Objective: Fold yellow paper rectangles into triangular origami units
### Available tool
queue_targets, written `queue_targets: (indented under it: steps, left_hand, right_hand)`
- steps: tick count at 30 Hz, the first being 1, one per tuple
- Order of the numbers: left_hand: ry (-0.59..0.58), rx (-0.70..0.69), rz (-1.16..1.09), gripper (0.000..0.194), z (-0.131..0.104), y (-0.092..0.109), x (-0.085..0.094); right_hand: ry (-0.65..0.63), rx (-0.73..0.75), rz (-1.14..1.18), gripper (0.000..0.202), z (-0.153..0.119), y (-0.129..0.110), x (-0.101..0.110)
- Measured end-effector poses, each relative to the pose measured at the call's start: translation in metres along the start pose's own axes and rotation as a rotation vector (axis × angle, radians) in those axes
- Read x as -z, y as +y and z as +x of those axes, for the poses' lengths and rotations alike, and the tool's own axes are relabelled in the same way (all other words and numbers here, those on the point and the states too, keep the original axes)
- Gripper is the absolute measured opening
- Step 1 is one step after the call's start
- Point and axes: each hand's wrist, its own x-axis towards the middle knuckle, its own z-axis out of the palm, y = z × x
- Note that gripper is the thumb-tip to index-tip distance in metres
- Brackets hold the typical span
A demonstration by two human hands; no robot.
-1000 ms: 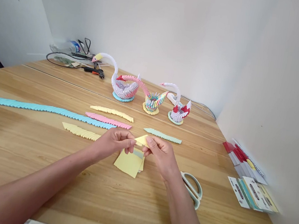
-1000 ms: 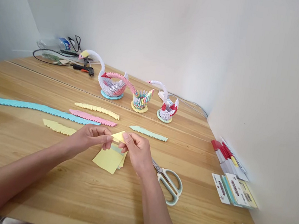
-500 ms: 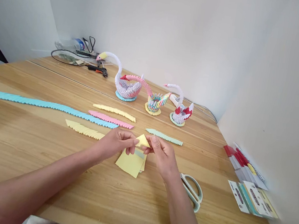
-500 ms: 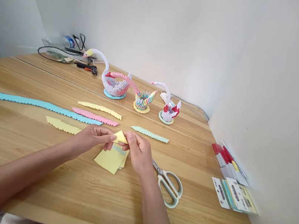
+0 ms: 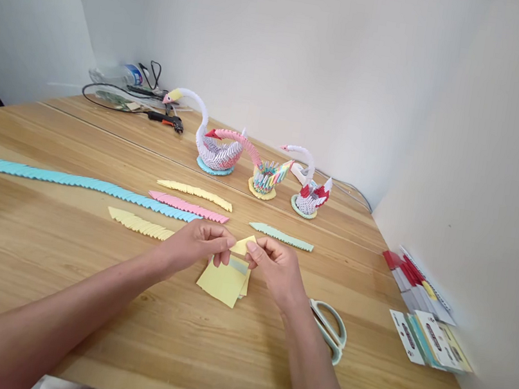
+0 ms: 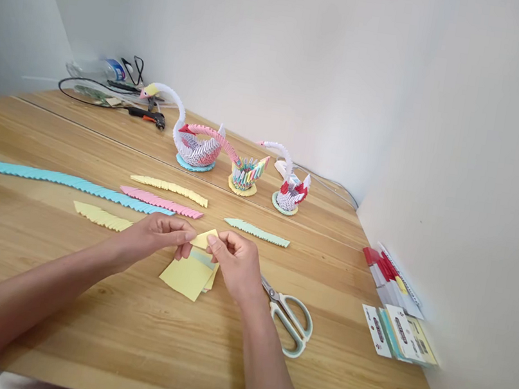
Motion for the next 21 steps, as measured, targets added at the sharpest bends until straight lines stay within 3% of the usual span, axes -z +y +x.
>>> queue_targets:
  steps: [7,21]
  left_hand:
    - [-0.105,-0.07,-0.033,0.025,0.0011,-0.0002,0.0048]
    - [-0.035,-0.074,-0.047,0.016,0.002,-0.0067,0.0007]
  right_hand:
    - [0.035,-0.003,0.102,0.025,-0.0023,-0.0042,0.0013]
    - [0.047,0.011,0.09,0.026,-0.0034,-0.0082,-0.0019]
